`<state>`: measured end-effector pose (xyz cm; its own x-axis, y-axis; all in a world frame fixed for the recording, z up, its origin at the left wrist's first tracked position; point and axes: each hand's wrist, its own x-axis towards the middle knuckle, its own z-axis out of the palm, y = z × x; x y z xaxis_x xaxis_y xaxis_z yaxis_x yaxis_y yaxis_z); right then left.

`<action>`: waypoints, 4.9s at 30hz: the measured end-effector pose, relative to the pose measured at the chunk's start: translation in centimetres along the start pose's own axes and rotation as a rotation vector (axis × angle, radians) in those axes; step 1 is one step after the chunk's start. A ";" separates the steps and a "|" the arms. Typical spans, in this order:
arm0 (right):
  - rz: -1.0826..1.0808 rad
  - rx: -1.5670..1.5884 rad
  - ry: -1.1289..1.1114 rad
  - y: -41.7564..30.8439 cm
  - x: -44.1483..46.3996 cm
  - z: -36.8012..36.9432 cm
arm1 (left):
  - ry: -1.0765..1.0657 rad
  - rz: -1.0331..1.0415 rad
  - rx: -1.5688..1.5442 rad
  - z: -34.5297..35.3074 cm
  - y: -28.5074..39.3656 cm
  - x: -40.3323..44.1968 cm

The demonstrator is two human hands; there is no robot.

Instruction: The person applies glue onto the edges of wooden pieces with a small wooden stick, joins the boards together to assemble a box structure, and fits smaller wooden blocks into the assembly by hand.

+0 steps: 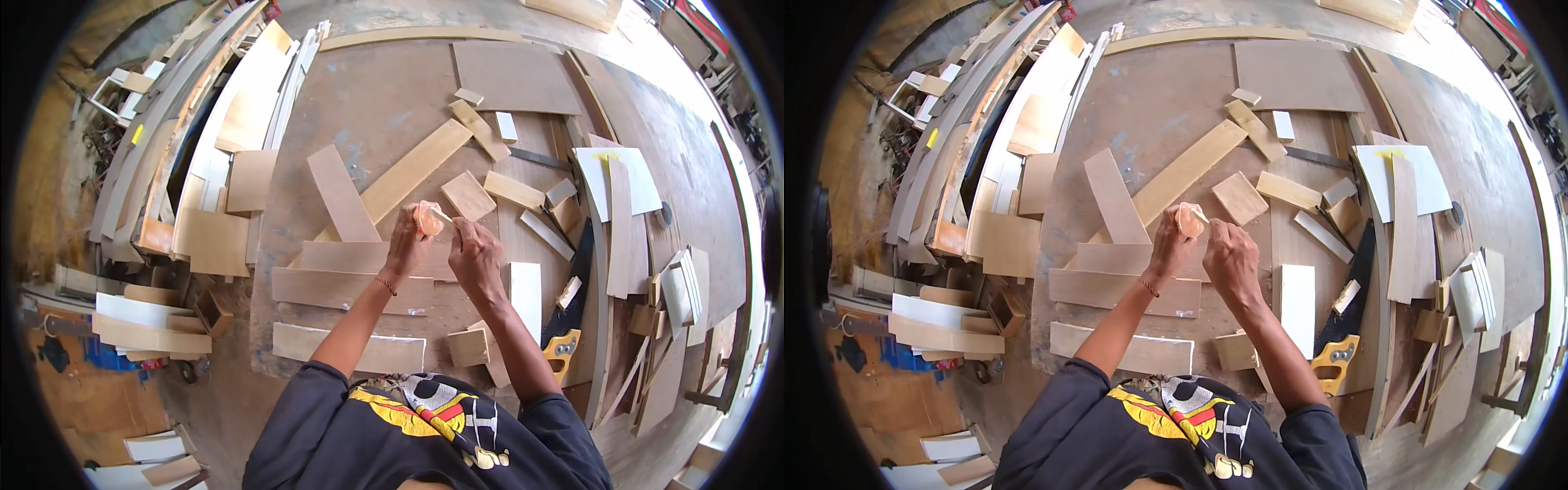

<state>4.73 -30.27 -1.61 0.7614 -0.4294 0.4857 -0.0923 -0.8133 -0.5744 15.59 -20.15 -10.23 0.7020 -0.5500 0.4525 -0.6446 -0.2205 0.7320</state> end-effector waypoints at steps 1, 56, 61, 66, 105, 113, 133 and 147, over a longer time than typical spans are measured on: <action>-0.022 -0.028 -0.035 -0.2 0.3 0.0 | 0.008 0.004 0.003 -0.3 0.2 -0.3; 0.757 0.916 -0.086 -2.8 -3.0 -2.5 | 0.213 0.138 0.171 -2.9 3.1 -1.4; 0.594 0.695 0.010 -3.4 -3.7 -2.5 | 0.200 0.113 0.172 -2.6 3.2 -1.3; 0.314 0.408 0.051 -2.4 -4.2 -1.4 | 0.205 0.120 0.046 -2.3 3.3 -1.2; 0.798 0.889 0.058 1.8 -2.2 1.8 | 0.015 -0.214 0.209 3.1 -3.1 -0.1; 0.807 1.015 0.017 1.2 -3.3 2.4 | 0.028 -0.251 0.228 1.0 -3.5 -1.3; 0.481 0.806 -0.926 -12.9 -18.1 9.0 | 1.123 -1.078 -0.420 -17.7 2.4 -30.2; 0.314 0.512 -0.716 -15.2 -21.0 8.8 | 0.579 -1.086 0.369 -21.1 -0.9 -29.0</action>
<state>-4.17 -5.45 -8.91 0.9794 -0.1176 -0.1644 -0.1961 -0.3558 -0.9138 2.19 12.96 -13.24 0.8862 0.4591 -0.0621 0.3579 -0.5933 0.7211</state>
